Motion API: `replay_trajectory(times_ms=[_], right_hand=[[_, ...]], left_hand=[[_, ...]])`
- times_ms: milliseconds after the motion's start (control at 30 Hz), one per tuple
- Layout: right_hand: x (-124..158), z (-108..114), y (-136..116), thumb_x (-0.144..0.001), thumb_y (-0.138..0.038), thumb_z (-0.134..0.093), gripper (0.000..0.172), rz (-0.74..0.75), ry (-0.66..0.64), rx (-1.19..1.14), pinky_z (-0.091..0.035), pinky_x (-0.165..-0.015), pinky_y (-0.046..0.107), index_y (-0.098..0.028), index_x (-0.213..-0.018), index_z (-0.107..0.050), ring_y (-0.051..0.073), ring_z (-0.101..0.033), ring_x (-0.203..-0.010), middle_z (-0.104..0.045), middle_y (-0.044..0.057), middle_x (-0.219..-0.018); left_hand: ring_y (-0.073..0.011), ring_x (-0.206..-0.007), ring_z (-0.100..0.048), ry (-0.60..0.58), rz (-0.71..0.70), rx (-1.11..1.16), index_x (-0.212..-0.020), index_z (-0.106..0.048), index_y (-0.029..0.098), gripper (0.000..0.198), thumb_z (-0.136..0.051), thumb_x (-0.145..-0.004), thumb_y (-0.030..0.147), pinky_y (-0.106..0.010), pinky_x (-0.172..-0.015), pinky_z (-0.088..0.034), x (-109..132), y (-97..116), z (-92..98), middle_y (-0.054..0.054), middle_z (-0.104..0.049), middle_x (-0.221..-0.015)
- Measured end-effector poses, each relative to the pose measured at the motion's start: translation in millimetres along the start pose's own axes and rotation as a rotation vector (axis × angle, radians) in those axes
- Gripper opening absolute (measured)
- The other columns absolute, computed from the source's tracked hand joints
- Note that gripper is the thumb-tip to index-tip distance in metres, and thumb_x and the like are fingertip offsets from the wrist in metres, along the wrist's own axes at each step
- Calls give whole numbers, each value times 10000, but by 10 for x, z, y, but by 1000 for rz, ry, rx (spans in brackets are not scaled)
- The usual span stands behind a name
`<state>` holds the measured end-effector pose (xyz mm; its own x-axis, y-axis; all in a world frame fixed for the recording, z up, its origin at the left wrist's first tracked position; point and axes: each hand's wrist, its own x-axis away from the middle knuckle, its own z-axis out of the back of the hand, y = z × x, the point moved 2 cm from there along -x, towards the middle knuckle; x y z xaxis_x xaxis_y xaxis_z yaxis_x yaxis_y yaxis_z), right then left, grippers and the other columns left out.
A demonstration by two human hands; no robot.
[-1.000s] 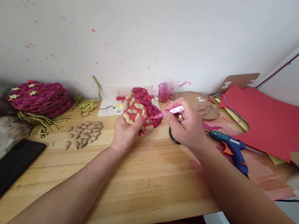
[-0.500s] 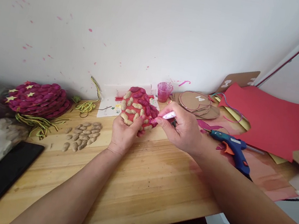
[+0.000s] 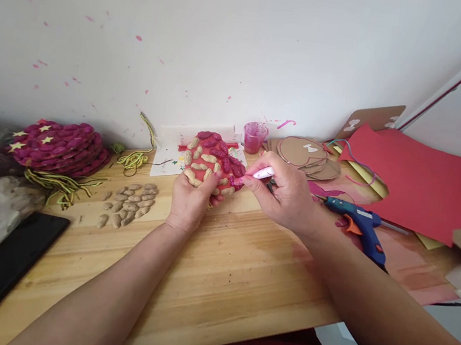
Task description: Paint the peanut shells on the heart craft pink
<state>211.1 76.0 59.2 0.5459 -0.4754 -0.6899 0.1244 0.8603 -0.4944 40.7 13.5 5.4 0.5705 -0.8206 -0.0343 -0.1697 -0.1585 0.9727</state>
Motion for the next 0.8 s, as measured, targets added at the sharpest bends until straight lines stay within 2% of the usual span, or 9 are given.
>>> replay_trajectory(times_ms=[267, 433, 567, 800], right_hand=[[0, 18, -1, -948, -311, -678, 136, -6, 39, -7, -446, -660, 308, -237, -886, -582, 152, -594, -688, -689, 0, -797], [-6, 9, -7, -944, -246, -661, 119, 25, 8, 3, -434, -663, 297, -231, -872, -567, 145, -588, -684, -667, -10, -770], [-5, 7, -7, -934, -222, -676, 111, 37, 38, -12, -431, -659, 288, -230, -892, -573, 139, -590, -686, -668, -12, -782], [-2, -17, -14, -934, -208, -666, 115, 67, 16, -13, -434, -664, 276, -223, -874, -570, 130, -582, -682, -651, -17, -769]], left_hand=[[-149, -416, -584, -2, 8, 38, -743, -660, 196, 333, -892, -653, 418, -232, -355, -421, -17, -23, 16, -23, -665, -593], [-140, -418, -581, 4, 9, 42, -732, -655, 193, 353, -900, -634, 427, -223, -356, -425, -10, -1, 7, -21, -662, -588], [-141, -422, -580, 0, 3, 27, -740, -652, 198, 383, -901, -625, 466, -225, -355, -434, 0, 10, 6, -13, -667, -586], [-137, -421, -581, 4, -21, -3, -756, -656, 191, 346, -883, -664, 435, -225, -371, -442, 8, 35, 2, -19, -681, -603]])
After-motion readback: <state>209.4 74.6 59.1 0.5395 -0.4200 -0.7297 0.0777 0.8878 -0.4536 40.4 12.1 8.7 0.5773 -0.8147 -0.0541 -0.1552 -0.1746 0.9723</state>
